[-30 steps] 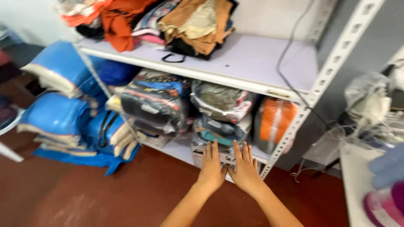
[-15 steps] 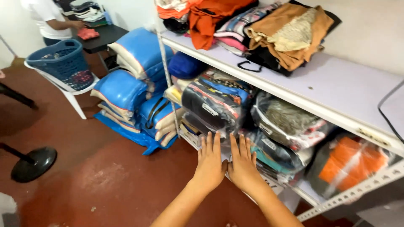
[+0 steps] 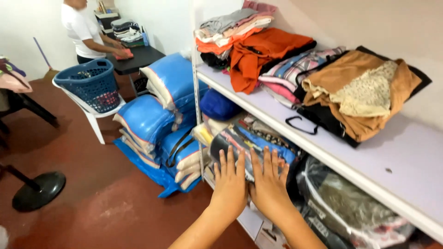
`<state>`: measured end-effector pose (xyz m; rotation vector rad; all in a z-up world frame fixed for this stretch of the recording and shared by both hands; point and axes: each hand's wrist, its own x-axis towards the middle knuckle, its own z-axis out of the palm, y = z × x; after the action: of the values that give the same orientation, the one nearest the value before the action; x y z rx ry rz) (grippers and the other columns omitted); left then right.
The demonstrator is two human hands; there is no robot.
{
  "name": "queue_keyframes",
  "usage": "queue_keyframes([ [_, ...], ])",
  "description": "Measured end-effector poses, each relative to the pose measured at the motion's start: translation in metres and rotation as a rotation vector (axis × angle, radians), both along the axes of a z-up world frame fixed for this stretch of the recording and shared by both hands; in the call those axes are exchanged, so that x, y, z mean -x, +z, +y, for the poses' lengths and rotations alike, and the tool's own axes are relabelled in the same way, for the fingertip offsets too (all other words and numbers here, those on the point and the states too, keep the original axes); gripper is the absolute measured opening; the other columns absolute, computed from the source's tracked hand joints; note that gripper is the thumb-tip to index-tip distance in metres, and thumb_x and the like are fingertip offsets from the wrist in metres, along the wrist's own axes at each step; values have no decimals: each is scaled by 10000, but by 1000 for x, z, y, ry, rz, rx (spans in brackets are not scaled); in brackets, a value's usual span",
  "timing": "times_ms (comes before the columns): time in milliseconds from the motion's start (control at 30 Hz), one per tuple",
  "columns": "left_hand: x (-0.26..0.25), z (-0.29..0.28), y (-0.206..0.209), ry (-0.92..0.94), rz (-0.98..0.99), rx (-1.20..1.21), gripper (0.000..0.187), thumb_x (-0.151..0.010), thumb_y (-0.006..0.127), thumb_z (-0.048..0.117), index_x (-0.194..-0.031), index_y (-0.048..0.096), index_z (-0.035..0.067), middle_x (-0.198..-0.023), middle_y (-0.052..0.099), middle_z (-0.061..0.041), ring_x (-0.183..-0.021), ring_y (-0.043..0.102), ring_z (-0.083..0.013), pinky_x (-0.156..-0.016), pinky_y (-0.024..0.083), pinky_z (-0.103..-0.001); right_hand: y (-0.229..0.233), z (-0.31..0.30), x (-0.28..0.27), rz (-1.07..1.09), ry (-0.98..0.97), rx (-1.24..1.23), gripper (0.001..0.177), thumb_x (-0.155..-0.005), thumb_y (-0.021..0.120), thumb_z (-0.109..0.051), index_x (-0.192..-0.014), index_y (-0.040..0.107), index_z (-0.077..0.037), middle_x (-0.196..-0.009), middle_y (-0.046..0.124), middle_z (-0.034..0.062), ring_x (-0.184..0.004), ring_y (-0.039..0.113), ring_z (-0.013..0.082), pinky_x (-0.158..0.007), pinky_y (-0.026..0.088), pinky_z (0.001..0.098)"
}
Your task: Cleaning and organizing laundry detergent bottles and equipment boxes on storage shelves.
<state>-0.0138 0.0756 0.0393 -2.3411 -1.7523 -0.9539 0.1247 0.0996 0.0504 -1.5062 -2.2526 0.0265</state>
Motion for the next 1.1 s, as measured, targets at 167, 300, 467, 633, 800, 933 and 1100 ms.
queue_keyframes([
  [167, 2, 62, 25, 43, 35, -116, 927, -784, 697, 122, -1545, 187, -16, -1598, 50, -389, -1475, 50, -597, -1111, 161, -728, 41, 52, 5, -76, 22, -14, 1039, -782, 731, -176, -1632, 134, -175, -1684, 17, 280, -1519, -30, 482, -1106, 70, 766],
  [300, 5, 95, 47, 48, 32, -73, 922, -787, 689, 121, -1557, 197, -5, -1604, 47, -366, -1479, 52, -582, -1119, 152, -735, 55, 91, 6, -57, 28, -60, 1011, -801, 729, -189, -1632, 153, -167, -1667, 43, 303, -1503, -8, 499, -1094, 74, 775],
  [467, 5, 125, 71, 43, 88, -95, 941, -768, 682, 136, -1585, 235, 1, -1626, 17, -379, -1503, 21, -610, -1089, 136, -752, 74, 117, 11, -69, 55, -169, 943, -819, 717, -213, -1608, 207, -128, -1653, 106, 287, -1530, 21, 525, -1073, 40, 791],
  [633, 16, 160, 88, -13, 145, -261, 792, -799, 653, 98, -1506, 328, -47, -1614, 43, -372, -1494, 57, -579, -1116, 159, -749, 88, 147, 17, -107, 41, -313, 914, -768, 697, -133, -1572, 263, -91, -1653, 213, 209, -1531, 89, 465, -1089, 59, 774],
  [800, 37, 201, 125, -171, 86, -375, 765, -773, 663, 68, -1486, 402, -29, -1629, 63, -344, -1511, 66, -575, -1116, 143, -748, 122, 172, 29, -33, 7, -450, 829, -788, 684, -124, -1527, 314, -57, -1583, 291, 243, -1505, 170, 444, -1101, 129, 740],
  [933, 55, 241, 154, -391, -93, -548, 706, -790, 678, 102, -1441, 445, -43, -1620, 107, -356, -1502, 104, -584, -1144, 152, -746, 150, 194, 42, -48, -49, -631, 791, -788, 651, -114, -1512, 348, -11, -1573, 333, 241, -1494, 231, 433, -1133, 182, 683],
  [1100, 72, 297, 196, -569, -173, -669, 625, -849, 674, 100, -1435, 479, 0, -1650, 181, -318, -1530, 169, -562, -1180, 178, -721, 191, 224, 62, -68, -168, -793, 687, -836, 619, -103, -1485, 408, -29, -1563, 391, 215, -1508, 285, 409, -1168, 223, 632],
])
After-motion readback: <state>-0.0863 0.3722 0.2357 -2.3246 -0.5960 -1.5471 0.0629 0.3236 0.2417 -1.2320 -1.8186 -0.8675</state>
